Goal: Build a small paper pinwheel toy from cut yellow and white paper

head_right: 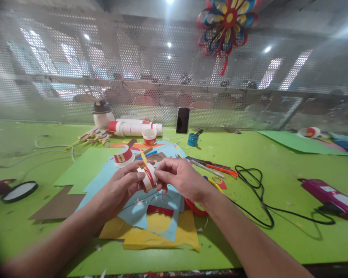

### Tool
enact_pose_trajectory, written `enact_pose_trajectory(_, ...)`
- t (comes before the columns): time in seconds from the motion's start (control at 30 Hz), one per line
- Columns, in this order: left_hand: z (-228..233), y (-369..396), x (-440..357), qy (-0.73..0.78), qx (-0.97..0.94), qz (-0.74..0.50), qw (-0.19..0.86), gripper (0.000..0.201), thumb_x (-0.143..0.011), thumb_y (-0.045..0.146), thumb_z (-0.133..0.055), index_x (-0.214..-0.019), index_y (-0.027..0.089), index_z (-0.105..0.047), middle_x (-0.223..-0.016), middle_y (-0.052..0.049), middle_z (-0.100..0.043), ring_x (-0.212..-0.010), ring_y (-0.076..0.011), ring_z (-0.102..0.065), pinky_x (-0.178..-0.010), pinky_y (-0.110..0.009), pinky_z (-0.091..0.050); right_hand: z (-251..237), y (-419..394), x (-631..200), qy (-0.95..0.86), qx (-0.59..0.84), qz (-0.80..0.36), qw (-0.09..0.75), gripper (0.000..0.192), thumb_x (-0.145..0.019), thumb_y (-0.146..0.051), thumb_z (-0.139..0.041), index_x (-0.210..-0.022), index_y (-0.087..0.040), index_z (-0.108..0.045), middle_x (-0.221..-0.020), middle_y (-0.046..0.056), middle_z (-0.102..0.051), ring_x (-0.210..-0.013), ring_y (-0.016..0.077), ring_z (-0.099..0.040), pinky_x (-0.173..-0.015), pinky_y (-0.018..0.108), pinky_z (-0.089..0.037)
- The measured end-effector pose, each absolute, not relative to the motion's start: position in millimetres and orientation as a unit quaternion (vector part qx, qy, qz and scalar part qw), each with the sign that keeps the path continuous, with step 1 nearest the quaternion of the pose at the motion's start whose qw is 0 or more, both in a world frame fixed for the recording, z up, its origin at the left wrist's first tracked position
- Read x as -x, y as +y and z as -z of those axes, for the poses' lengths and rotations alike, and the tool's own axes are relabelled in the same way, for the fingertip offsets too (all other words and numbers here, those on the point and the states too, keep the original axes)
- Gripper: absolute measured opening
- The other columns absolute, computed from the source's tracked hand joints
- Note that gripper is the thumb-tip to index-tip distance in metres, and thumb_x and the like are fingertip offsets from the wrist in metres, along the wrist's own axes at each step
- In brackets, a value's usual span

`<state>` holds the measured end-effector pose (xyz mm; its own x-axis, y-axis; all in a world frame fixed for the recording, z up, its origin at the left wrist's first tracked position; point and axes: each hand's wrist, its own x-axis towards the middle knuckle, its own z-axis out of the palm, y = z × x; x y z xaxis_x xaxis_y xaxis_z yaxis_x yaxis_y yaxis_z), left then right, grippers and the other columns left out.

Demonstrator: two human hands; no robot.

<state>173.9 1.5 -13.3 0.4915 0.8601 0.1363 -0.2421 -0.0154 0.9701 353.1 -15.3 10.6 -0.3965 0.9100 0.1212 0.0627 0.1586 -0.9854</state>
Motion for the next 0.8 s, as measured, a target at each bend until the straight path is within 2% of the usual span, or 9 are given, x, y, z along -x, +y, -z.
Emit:
enact_pose_trajectory(0.17, 12.5, 2.4, -174.3, 0.266, -0.574, -0.423, 0.649, 0.008, -0.079, 0.019, -0.05, -0.084, 0.016, -0.056, -0.07, -0.001, -0.056, -0.064, -0.0128, -0.051, -0.063, -0.027, -0.041, -7.4, -13.5, -355.0, -0.646, 0.365, -0.534, 0.404, 0.018, -0.084, -0.029, -0.06, -0.081, -0.012, -0.059, -0.063, 0.001, -0.061, -0.058, 0.0096, -0.056, -0.055, 0.023, -0.046)
enact_pose_trajectory(0.37, 10.7, 1.8, -174.5, 0.252, -0.562, -0.421, 0.666, 0.01, -0.08, 0.021, -0.05, -0.077, 0.015, -0.058, -0.072, -0.002, -0.055, -0.066, -0.0133, -0.052, -0.061, -0.026, -0.044, -6.3, -13.0, -356.0, -0.648, 0.352, -0.545, 0.398, 0.017, -0.086, -0.028, -0.059, -0.081, -0.012, -0.059, -0.063, 0.001, -0.061, -0.057, 0.009, -0.056, -0.055, 0.023, -0.046)
enact_pose_trajectory(0.8, 11.5, 1.7, -174.7, 0.232, -0.536, -0.403, 0.705, 0.018, -0.081, 0.021, -0.05, -0.095, 0.015, -0.059, -0.076, -0.004, -0.061, -0.065, -0.0135, -0.054, -0.059, -0.027, -0.045, -9.3, -14.2, -359.5, -0.669, 0.342, -0.543, 0.376, 0.017, -0.086, -0.028, -0.059, -0.079, -0.013, -0.057, -0.066, 0.0, -0.06, -0.059, 0.0093, -0.057, -0.056, 0.023, -0.046)
